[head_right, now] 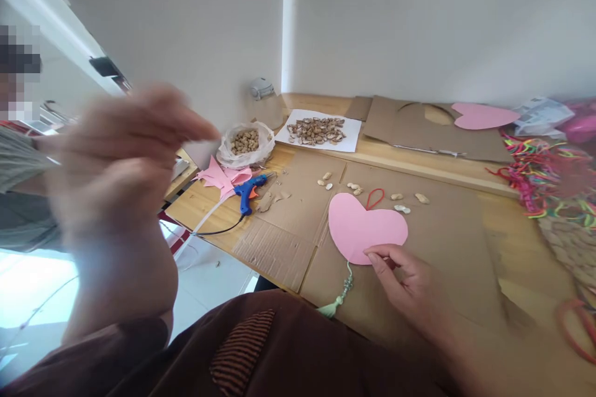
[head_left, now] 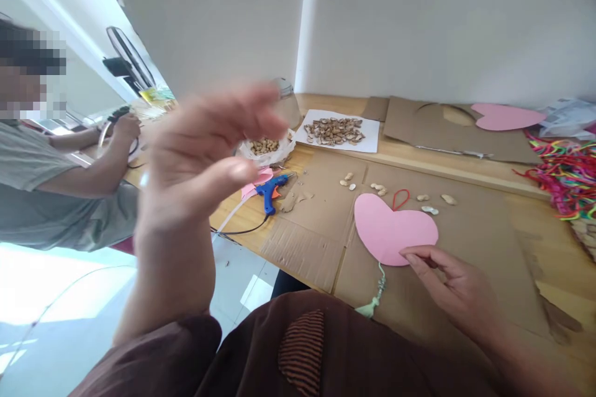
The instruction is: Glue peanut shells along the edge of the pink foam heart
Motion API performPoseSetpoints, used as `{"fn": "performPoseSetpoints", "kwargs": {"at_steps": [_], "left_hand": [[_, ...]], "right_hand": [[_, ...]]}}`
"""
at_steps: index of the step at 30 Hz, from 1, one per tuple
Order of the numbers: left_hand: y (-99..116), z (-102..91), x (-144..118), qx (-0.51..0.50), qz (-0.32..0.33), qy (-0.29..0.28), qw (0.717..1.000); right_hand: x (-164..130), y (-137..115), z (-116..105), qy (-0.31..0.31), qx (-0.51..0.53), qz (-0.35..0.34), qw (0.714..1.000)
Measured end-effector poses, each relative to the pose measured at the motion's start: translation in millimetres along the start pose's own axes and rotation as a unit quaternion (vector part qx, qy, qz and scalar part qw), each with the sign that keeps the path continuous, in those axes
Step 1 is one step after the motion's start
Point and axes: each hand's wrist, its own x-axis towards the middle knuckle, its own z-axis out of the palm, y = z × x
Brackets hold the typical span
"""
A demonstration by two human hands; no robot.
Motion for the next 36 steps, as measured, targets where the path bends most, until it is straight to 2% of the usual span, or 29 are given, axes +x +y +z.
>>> {"fn": "performPoseSetpoints", "kwargs": {"at_steps": [2, 3, 6, 9, 12, 17, 24, 29, 32, 36], "left_hand": [[-41.5, 17.1, -6.1, 0.061, -0.063, -0.097, 0.991], [-64.2, 24.4, -11.7, 0.114, -0.105, -0.117, 0.981], [-121.2, 40.2, -35.6, 0.273, -0.202, -0.147, 0.929], [-145.3, 50.2, -57.8, 0.360, -0.244, -0.141, 0.890], [-144.7, 55.8, -68.2, 0.397, -0.254, -0.152, 0.868], [-135.0, 54.3, -72.1, 0.409, -0.310, -0.166, 0.842], [-136.7, 52.7, -78.1, 0.339, -0.359, -0.124, 0.861], [-141.8, 50.4, -80.2, 0.310, -0.346, -0.083, 0.882], [-145.9, 46.5, -80.3, 0.244, -0.373, -0.063, 0.893], [-146.5, 42.8, -76.4, 0.058, -0.460, -0.035, 0.885]], "right_hand": [[-1.1, 4.1, 3.0, 0.003, 0.000, -0.003, 1.000], [-1.7, 5.8, 4.7, 0.010, 0.003, -0.004, 1.000], [-3.8, 10.0, 9.9, 0.021, 0.015, -0.011, 1.000], [-5.1, 12.9, 13.7, 0.007, 0.015, -0.021, 1.000], [-5.7, 15.0, 15.1, -0.008, 0.010, -0.039, 0.999], [-5.8, 14.6, 16.0, -0.022, 0.021, -0.047, 0.998], [-3.4, 7.2, 21.7, -0.024, 0.052, -0.064, 0.996], [-3.4, -3.9, 24.0, -0.014, 0.078, -0.058, 0.995], [-4.1, -6.1, 25.1, -0.017, 0.084, -0.053, 0.995], [-4.4, -3.0, 27.1, -0.019, 0.083, -0.051, 0.995]]}}
